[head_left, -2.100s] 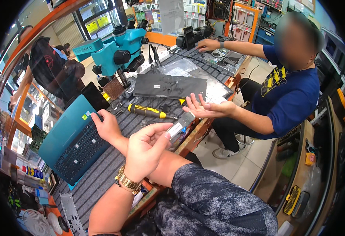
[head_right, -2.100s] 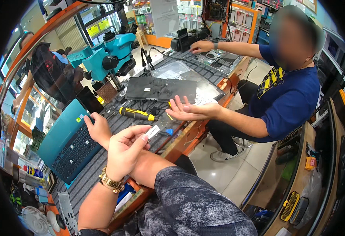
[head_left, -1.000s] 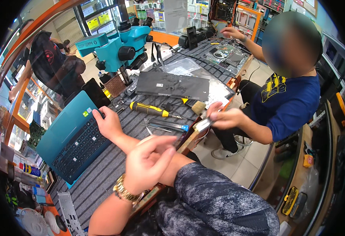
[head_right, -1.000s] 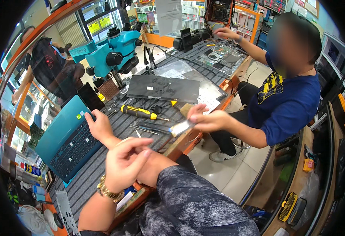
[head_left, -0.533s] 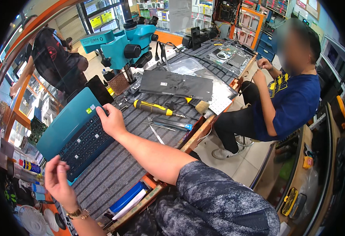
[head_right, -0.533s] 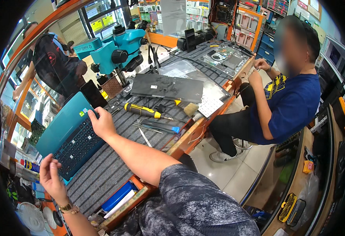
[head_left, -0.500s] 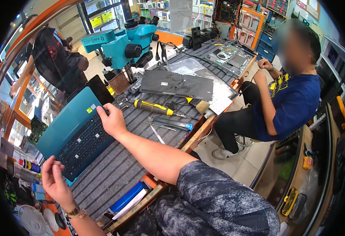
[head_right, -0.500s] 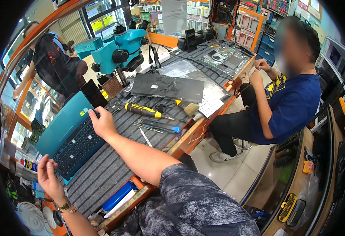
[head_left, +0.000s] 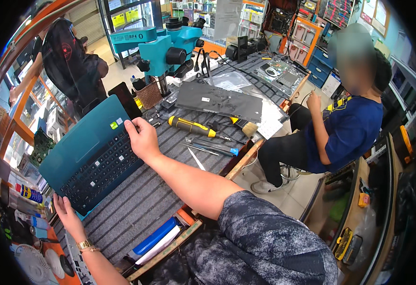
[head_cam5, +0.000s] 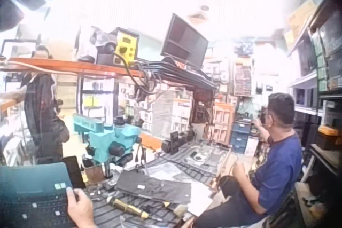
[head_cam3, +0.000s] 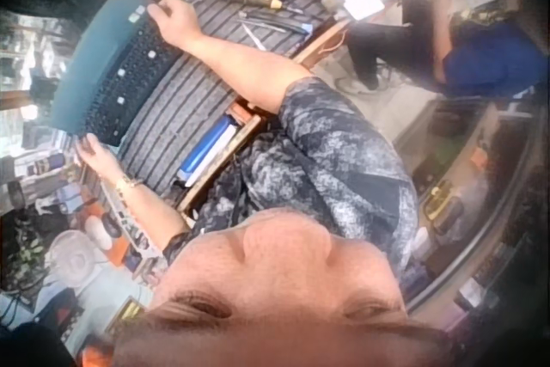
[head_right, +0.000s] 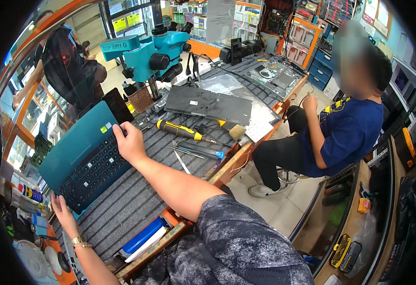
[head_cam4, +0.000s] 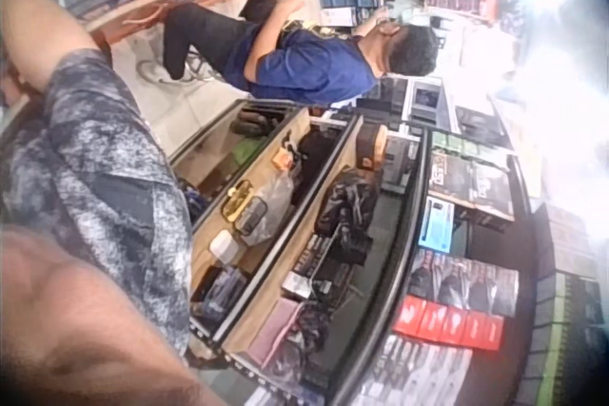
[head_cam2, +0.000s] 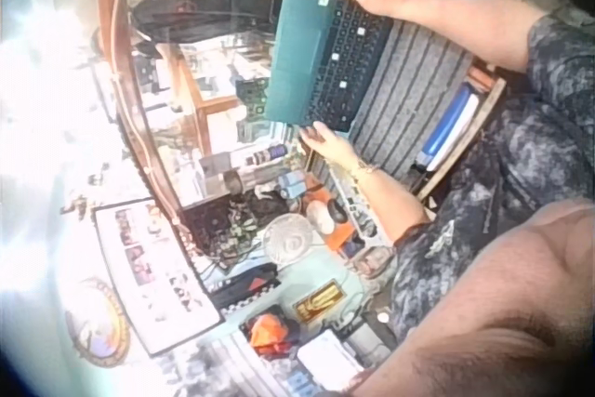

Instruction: The person removes small metal components and brackets from the interior of a laptop chassis, turns the laptop over to inspect the keyboard side, and uses a black tool to adjust or remove components along the top edge of the keyboard area.

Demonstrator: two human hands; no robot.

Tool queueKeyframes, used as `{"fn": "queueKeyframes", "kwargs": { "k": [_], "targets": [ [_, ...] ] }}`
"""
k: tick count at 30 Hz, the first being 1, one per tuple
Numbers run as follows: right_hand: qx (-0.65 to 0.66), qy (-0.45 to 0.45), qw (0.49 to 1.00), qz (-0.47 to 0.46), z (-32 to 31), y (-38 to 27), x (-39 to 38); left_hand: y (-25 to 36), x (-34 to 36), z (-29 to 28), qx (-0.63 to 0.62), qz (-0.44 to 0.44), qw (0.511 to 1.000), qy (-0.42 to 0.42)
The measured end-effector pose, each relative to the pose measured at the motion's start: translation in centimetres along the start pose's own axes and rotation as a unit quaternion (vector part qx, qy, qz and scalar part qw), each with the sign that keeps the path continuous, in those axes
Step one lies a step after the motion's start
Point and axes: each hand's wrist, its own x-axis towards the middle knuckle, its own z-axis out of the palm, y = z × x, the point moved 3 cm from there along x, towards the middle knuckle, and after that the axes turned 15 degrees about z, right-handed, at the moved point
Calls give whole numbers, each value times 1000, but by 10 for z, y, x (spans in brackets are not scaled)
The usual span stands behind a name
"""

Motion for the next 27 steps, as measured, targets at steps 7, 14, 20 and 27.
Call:
{"fn": "queueKeyframes", "kwargs": {
  "k": [7,14,20,27],
  "targets": [
    [-8,-7,1000,13,-1,2,1,3,-6,11,-172,-42,984,36],
    [-76,10,997,-26,-7,-8,4,-13,-7,17,-146,-22,982,118],
    [-21,-17,990,-138,-18,-48,-9,-7,-14,26,-99,-9,987,123],
    [114,-657,729,156,-3,-66,-61,30,-26,49,-81,1,990,114]
  ]
}}
